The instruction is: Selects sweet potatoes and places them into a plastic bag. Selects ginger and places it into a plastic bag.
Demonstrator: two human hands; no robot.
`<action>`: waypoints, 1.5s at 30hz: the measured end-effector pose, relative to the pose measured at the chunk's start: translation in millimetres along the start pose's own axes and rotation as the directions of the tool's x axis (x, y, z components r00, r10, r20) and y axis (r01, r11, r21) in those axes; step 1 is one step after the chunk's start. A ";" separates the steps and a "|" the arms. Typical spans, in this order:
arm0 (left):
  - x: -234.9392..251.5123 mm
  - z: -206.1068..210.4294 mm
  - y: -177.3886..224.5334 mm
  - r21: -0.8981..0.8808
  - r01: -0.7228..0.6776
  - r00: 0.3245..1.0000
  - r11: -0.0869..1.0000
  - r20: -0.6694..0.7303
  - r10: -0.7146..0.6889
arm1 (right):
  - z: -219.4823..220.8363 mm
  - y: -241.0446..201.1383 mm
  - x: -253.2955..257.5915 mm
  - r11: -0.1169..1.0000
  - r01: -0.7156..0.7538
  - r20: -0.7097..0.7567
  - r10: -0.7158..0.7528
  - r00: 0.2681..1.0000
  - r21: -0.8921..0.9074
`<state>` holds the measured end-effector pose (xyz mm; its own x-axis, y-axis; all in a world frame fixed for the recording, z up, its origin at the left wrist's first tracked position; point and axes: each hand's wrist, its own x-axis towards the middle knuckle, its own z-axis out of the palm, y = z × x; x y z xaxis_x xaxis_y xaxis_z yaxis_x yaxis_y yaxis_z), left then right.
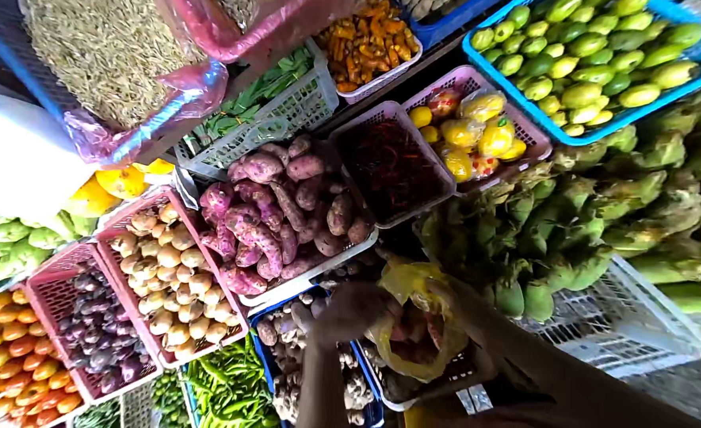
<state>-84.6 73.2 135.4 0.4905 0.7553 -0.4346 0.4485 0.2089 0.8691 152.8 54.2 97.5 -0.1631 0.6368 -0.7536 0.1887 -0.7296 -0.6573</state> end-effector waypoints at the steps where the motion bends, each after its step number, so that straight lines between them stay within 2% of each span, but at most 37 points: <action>1: -2.8 25.9 -4.3 -0.006 0.054 0.980 0.999 0.190 -0.052 | 0.2 0.7 -1.2 0.999 0.044 0.016 -0.044 0.999 -0.005; 2: 3.4 51.0 -11.4 0.027 0.140 0.940 0.990 0.309 -0.142 | 0.9 3.9 -2.7 0.991 0.130 0.029 -0.129 0.991 -0.018; 3: 11.8 77.8 -23.2 0.045 0.223 0.921 0.974 0.316 -0.226 | 3.3 8.0 -4.3 0.976 0.215 0.037 -0.214 0.976 -0.028; 5: 25.2 121.7 -46.5 0.027 0.403 0.911 0.915 0.082 -0.404 | 8.9 4.8 -9.8 0.969 0.241 0.084 -0.237 0.968 -0.045; 7: 32.7 147.8 -54.8 -0.006 0.556 0.826 0.831 -0.108 -0.553 | 13.3 0.3 -14.8 0.977 0.194 0.133 -0.182 0.974 -0.085; 9: 36.7 165.6 -53.0 -0.079 0.620 0.758 0.781 -0.197 -0.622 | 13.2 2.5 -15.2 0.979 0.177 0.130 -0.163 0.978 -0.103; 10: 38.4 171.8 -48.6 -0.113 0.610 0.748 0.785 -0.246 -0.617 | 11.4 5.3 -13.6 0.979 0.177 0.108 -0.166 0.980 -0.101; 12: 32.9 173.5 -35.0 -0.065 0.584 0.779 0.809 -0.236 -0.581 | 7.7 11.5 -11.2 0.986 0.143 0.075 -0.136 0.988 -0.087; 14: 27.1 167.9 -26.5 0.126 0.582 0.813 0.803 -0.117 -0.571 | 6.6 13.9 -11.0 0.989 0.122 0.058 -0.117 0.991 -0.088; 15: 30.4 165.7 -26.2 0.206 0.596 0.800 0.776 -0.068 -0.596 | 7.1 14.0 -11.6 0.989 0.118 0.053 -0.113 0.992 -0.087; 17: 40.4 161.6 -28.5 0.186 0.654 0.752 0.733 -0.059 -0.656 | 8.3 13.7 -11.3 0.991 0.114 0.028 -0.112 0.993 -0.067; 19: 40.4 159.5 -40.9 0.131 0.632 0.775 0.764 -0.072 -0.628 | 8.4 12.1 -9.8 0.994 0.105 -0.004 -0.105 0.994 -0.039; 22: 20.2 139.7 -56.2 0.166 0.458 0.885 0.873 0.004 -0.465 | 4.4 12.4 -2.9 0.996 0.092 -0.029 -0.092 0.995 -0.020; 24: -3.6 108.4 -41.1 0.219 0.445 0.869 0.868 0.129 -0.478 | 3.8 17.7 6.0 0.995 0.102 -0.037 -0.102 0.994 0.012; 26: -39.2 68.4 -19.8 0.164 0.403 0.887 0.901 0.172 -0.428 | 3.8 20.7 13.3 0.994 0.094 -0.025 -0.093 0.995 0.056; 27: -59.2 48.9 -10.0 0.094 0.362 0.918 0.927 0.136 -0.372 | 4.7 22.7 16.0 0.992 0.100 -0.025 -0.098 0.995 0.077; 28: -77.1 32.5 -2.0 0.031 0.312 0.949 0.950 0.044 -0.313 | 6.5 23.1 17.6 0.990 0.108 -0.031 -0.105 0.994 0.096; 30: -94.3 6.1 10.8 0.023 0.198 0.955 0.980 -0.229 -0.188 | 11.2 21.7 19.2 0.987 0.111 -0.036 -0.108 0.994 0.117; 32: -76.5 -13.0 0.1 0.174 0.180 0.880 0.968 -0.468 -0.079 | 15.6 18.9 16.4 0.991 0.103 -0.031 -0.101 0.994 0.089; 35: -5.5 -30.7 -35.7 0.340 0.233 0.726 0.911 -0.684 0.070 | 22.5 19.8 14.5 0.987 0.154 -0.027 -0.152 0.988 0.055; 37: 38.4 -33.9 -59.4 0.433 0.336 0.689 0.836 -0.719 0.095 | 22.8 22.8 11.2 0.983 0.181 0.004 -0.181 0.983 0.036; 39: 63.5 -30.4 -81.0 0.506 0.411 0.707 0.758 -0.703 0.085 | 23.9 21.1 8.8 0.990 0.138 -0.004 -0.138 0.990 0.042; 40: 67.6 -28.9 -84.6 0.506 0.419 0.709 0.754 -0.701 0.076 | 22.9 20.5 8.5 0.988 0.144 -0.003 -0.144 0.990 0.047; 43: 42.7 -20.7 -58.4 0.354 0.339 0.695 0.872 -0.719 0.022 | 16.5 16.9 10.4 0.974 0.222 -0.012 -0.222 0.975 0.050; 44: 24.9 -12.5 -46.7 0.267 0.280 0.731 0.922 -0.682 -0.025 | 14.5 12.7 10.7 0.981 0.192 -0.016 -0.191 0.981 0.041; 45: 4.7 -0.1 -37.2 0.138 0.217 0.805 0.967 -0.585 -0.097 | 13.2 10.4 10.1 0.988 0.153 -0.010 -0.152 0.988 0.037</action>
<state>-99.0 69.1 101.0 -0.0856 0.9513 -0.2962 0.6426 0.2799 0.7133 140.4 49.7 83.0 -0.1805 0.7429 -0.6446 0.1257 -0.6326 -0.7642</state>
